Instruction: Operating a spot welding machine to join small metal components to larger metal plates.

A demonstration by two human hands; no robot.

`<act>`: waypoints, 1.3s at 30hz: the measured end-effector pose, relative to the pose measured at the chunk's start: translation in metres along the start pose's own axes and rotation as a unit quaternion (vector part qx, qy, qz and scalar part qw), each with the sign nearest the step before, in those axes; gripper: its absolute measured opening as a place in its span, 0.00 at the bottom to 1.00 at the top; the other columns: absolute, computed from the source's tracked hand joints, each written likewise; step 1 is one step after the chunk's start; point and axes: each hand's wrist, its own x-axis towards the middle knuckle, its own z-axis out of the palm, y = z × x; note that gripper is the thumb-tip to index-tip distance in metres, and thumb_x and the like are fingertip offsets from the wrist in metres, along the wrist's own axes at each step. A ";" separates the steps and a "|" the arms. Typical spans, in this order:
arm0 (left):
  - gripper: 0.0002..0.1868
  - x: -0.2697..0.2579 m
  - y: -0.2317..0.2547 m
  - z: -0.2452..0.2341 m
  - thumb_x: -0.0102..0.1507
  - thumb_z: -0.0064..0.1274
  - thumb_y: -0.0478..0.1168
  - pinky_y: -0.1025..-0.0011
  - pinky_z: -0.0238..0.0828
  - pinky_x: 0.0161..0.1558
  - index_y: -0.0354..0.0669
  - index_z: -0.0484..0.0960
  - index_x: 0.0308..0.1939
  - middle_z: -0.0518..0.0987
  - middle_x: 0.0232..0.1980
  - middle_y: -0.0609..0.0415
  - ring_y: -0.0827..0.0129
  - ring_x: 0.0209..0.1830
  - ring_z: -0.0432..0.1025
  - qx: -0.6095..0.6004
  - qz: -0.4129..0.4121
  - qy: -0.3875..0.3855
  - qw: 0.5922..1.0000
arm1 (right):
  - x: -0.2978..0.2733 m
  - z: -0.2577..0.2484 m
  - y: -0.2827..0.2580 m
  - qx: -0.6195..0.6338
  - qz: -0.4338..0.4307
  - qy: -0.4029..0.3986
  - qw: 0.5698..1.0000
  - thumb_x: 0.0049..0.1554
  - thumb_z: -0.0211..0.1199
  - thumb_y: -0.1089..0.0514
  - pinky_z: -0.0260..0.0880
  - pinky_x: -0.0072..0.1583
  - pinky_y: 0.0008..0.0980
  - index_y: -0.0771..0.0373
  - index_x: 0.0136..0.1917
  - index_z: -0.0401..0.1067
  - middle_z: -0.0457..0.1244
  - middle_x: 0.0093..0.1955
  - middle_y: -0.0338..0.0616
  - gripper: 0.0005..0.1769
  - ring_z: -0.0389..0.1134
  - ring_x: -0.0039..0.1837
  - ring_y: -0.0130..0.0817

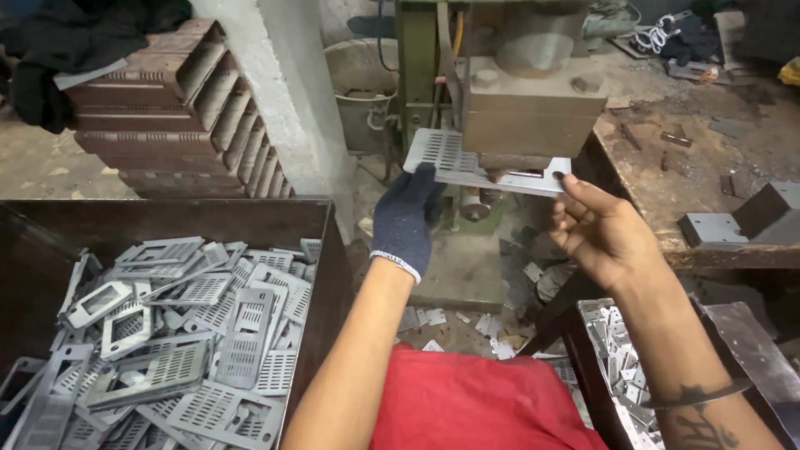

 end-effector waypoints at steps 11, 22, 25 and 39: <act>0.11 0.008 0.016 -0.020 0.65 0.58 0.40 0.77 0.68 0.34 0.42 0.83 0.50 0.80 0.39 0.60 0.78 0.33 0.70 -0.070 -0.005 0.014 0.997 | 0.007 0.025 0.013 -0.023 -0.001 0.004 1.000 0.60 0.67 0.57 0.67 0.43 0.23 0.55 0.46 0.73 0.63 0.36 0.28 0.04 0.62 0.37 0.20; 0.14 0.002 0.024 -0.017 0.68 0.54 0.45 0.74 0.72 0.39 0.39 0.80 0.51 0.80 0.42 0.56 0.72 0.39 0.73 -0.085 0.009 0.000 0.996 | 0.003 0.009 0.025 -0.019 0.031 0.015 0.999 0.59 0.67 0.50 0.66 0.42 0.25 0.57 0.50 0.74 0.68 0.45 0.33 0.11 0.63 0.39 0.22; 0.14 0.002 0.008 0.001 0.67 0.54 0.46 0.71 0.74 0.40 0.41 0.80 0.51 0.81 0.43 0.56 0.70 0.40 0.74 -0.135 -0.032 0.025 0.990 | 0.012 -0.036 0.026 -0.083 0.024 0.080 0.993 0.58 0.66 0.49 0.64 0.44 0.27 0.55 0.52 0.75 0.69 0.49 0.31 0.13 0.62 0.40 0.22; 0.18 -0.059 -0.014 -0.119 0.61 0.55 0.36 0.60 0.74 0.54 0.41 0.82 0.55 0.81 0.53 0.41 0.51 0.52 0.76 0.659 0.246 -0.094 0.704 | 0.133 -0.384 -0.011 -0.692 -0.358 0.318 0.540 0.62 0.74 0.44 0.73 0.60 0.49 0.70 0.59 0.75 0.70 0.56 0.62 0.26 0.72 0.56 0.54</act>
